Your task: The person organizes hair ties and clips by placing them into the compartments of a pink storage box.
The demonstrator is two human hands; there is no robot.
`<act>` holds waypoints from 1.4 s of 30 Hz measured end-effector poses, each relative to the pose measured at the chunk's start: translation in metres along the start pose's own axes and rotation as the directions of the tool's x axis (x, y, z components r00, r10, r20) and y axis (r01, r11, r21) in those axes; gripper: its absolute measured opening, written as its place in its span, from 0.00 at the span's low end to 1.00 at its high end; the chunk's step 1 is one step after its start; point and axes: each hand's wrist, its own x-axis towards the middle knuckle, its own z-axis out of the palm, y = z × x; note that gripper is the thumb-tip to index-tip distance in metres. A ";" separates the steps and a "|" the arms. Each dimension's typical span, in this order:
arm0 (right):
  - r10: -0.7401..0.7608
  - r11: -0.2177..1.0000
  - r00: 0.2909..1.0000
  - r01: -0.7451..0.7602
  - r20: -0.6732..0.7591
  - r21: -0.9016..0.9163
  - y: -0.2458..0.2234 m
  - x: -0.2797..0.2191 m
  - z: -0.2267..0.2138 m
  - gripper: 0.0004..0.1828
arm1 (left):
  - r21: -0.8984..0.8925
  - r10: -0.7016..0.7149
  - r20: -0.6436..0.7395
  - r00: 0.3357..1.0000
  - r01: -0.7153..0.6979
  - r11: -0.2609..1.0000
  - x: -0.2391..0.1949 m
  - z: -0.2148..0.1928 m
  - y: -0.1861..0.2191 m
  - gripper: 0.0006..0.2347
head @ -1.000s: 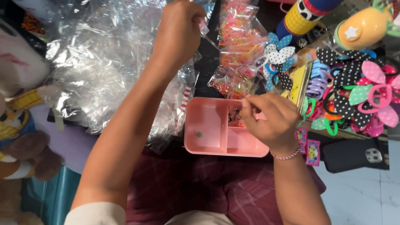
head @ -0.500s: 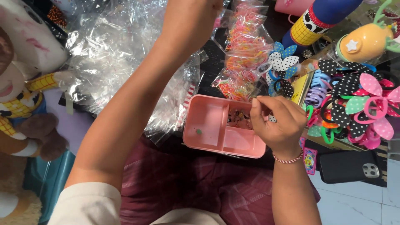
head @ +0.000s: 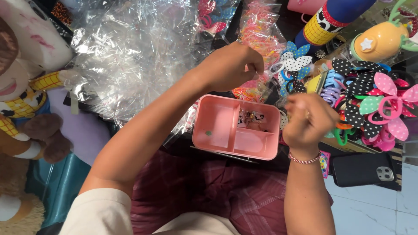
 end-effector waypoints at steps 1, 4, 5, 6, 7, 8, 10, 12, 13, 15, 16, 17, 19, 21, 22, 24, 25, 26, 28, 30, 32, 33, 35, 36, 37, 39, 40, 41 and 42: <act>0.001 1.000 1.000 -0.001 0.001 -0.003 0.001 0.001 0.001 0.21 | -0.003 0.001 0.001 1.000 -0.001 1.000 0.000 -0.001 0.001 0.04; 0.102 0.988 0.932 -0.055 0.348 -0.142 0.008 0.001 0.004 0.06 | 0.015 -0.026 0.049 0.998 0.026 1.000 -0.001 -0.003 -0.001 0.05; 0.192 0.956 0.868 -0.059 0.458 -0.289 0.012 -0.002 0.005 0.04 | 0.030 -0.014 0.063 0.998 0.012 0.999 -0.001 -0.003 -0.003 0.05; 0.296 0.901 0.786 -0.041 0.543 -0.431 0.017 -0.006 0.006 0.08 | 0.042 0.001 0.080 0.997 -0.004 0.999 0.000 -0.002 -0.004 0.04; 0.299 0.901 0.784 -0.044 0.544 -0.432 0.016 -0.005 0.006 0.08 | 0.040 0.000 0.083 0.997 -0.004 0.999 0.001 -0.002 -0.006 0.04; 0.280 0.913 0.789 -0.043 0.547 -0.406 0.015 -0.004 0.006 0.06 | -0.006 0.099 0.051 0.994 -0.099 0.995 0.002 -0.001 -0.007 0.03; 0.259 0.925 0.792 -0.040 0.552 -0.377 0.014 -0.004 0.005 0.05 | -0.048 0.190 0.012 0.982 -0.189 0.981 0.004 0.003 -0.009 0.02; 0.279 0.931 0.730 -0.047 0.624 -0.361 0.014 -0.004 0.004 0.06 | -0.064 0.197 0.051 0.979 -0.193 0.979 0.005 0.006 -0.009 0.03; 0.272 0.934 0.727 -0.042 0.630 -0.354 0.015 -0.005 0.004 0.06 | -0.062 0.189 0.046 0.981 -0.186 0.981 0.004 0.011 -0.011 0.03; 0.267 0.931 0.711 -0.016 0.651 -0.366 0.018 -0.006 0.004 0.08 | -0.029 0.150 0.076 0.986 -0.148 0.989 0.008 0.018 -0.013 0.01; 0.268 0.930 0.712 -0.016 0.649 -0.367 0.018 -0.005 0.004 0.08 | -0.028 0.152 0.077 0.985 -0.150 0.988 0.009 0.022 -0.015 0.01; 0.278 0.928 0.689 -0.014 0.670 -0.372 0.017 -0.004 0.003 0.08 | -0.027 0.161 0.081 0.984 -0.159 0.987 0.010 0.026 -0.017 0.03; 0.292 0.925 0.664 -0.014 0.689 -0.379 0.016 -0.002 0.001 0.08 | -0.027 0.171 0.088 0.981 -0.169 0.985 0.010 0.033 -0.020 0.05; 0.308 0.926 0.651 -0.038 0.694 -0.375 0.014 -0.001 0.000 0.05 | -0.016 0.096 0.131 0.987 -0.095 0.995 0.008 0.037 -0.020 0.06; 0.310 0.926 0.649 -0.041 0.695 -0.374 0.015 -0.001 0.001 0.05 | -0.018 0.094 0.134 0.987 -0.093 0.996 0.006 0.037 -0.018 0.06; 0.276 0.928 0.664 0.005 0.695 -0.373 0.017 -0.003 0.001 0.05 | 0.032 0.035 0.103 0.994 -0.038 0.999 0.003 0.035 -0.013 0.03; 0.278 0.928 0.660 0.003 0.698 -0.373 0.016 -0.003 0.001 0.05 | 0.029 0.032 0.104 0.994 -0.035 0.999 0.000 0.034 -0.012 0.03; 0.256 0.937 0.686 -0.004 0.681 -0.348 0.016 -0.002 0.001 0.06 | 0.043 0.051 0.035 0.998 -0.052 0.998 -0.002 0.033 -0.011 0.08; 0.230 0.948 0.710 -0.010 0.666 -0.318 0.015 -0.002 0.002 0.07 | 0.061 0.065 -0.036 0.997 -0.063 0.996 -0.009 0.025 -0.008 0.13; 0.143 0.957 0.785 0.045 0.603 -0.286 0.014 -0.004 0.003 0.06 | 0.135 0.167 -0.222 0.961 -0.139 0.981 -0.019 0.013 -0.003 0.13; 0.092 0.966 0.816 0.066 0.571 -0.250 0.011 -0.002 0.005 0.03 | 0.097 0.174 -0.342 0.924 -0.149 0.984 -0.033 -0.009 -0.002 0.11; 0.044 0.971 0.845 0.089 0.533 -0.221 0.009 -0.002 0.005 0.01 | 0.063 0.181 -0.456 0.871 -0.172 0.983 -0.040 -0.019 -0.002 0.10; -0.002 0.978 0.855 0.111 0.518 -0.179 0.001 0.000 0.007 0.01 | 0.029 0.126 -0.566 0.815 -0.133 0.991 -0.062 -0.038 -0.003 0.09; -0.054 0.981 0.870 0.138 0.489 -0.138 -0.002 0.003 0.010 0.02 | 0.005 0.082 -0.666 0.742 -0.105 0.994 -0.073 -0.050 -0.004 0.08; -0.058 0.982 0.870 0.139 0.489 -0.130 -0.007 0.004 0.013 0.02 | 0.009 0.080 -0.667 0.741 -0.099 0.995 -0.082 -0.056 -0.012 0.08; -0.030 0.996 0.865 0.066 0.501 -0.053 -0.015 0.008 0.018 0.02 | 0.210 0.129 -0.735 0.666 0.043 0.977 -0.096 -0.068 -0.029 0.08; -0.030 0.997 0.861 0.064 0.508 -0.049 -0.020 0.013 0.023 0.02 | 0.205 0.120 -0.736 0.666 0.051 0.977 -0.104 -0.069 -0.032 0.08; -0.029 0.996 0.835 0.071 0.549 -0.055 -0.025 0.017 0.028 0.04 | 0.190 0.031 -0.735 0.677 0.161 0.968 -0.113 -0.071 -0.034 0.12; -0.027 0.995 0.813 0.078 0.581 -0.062 -0.030 0.022 0.033 0.06 | 0.182 -0.050 -0.730 0.682 0.265 0.947 -0.120 -0.074 -0.038 0.16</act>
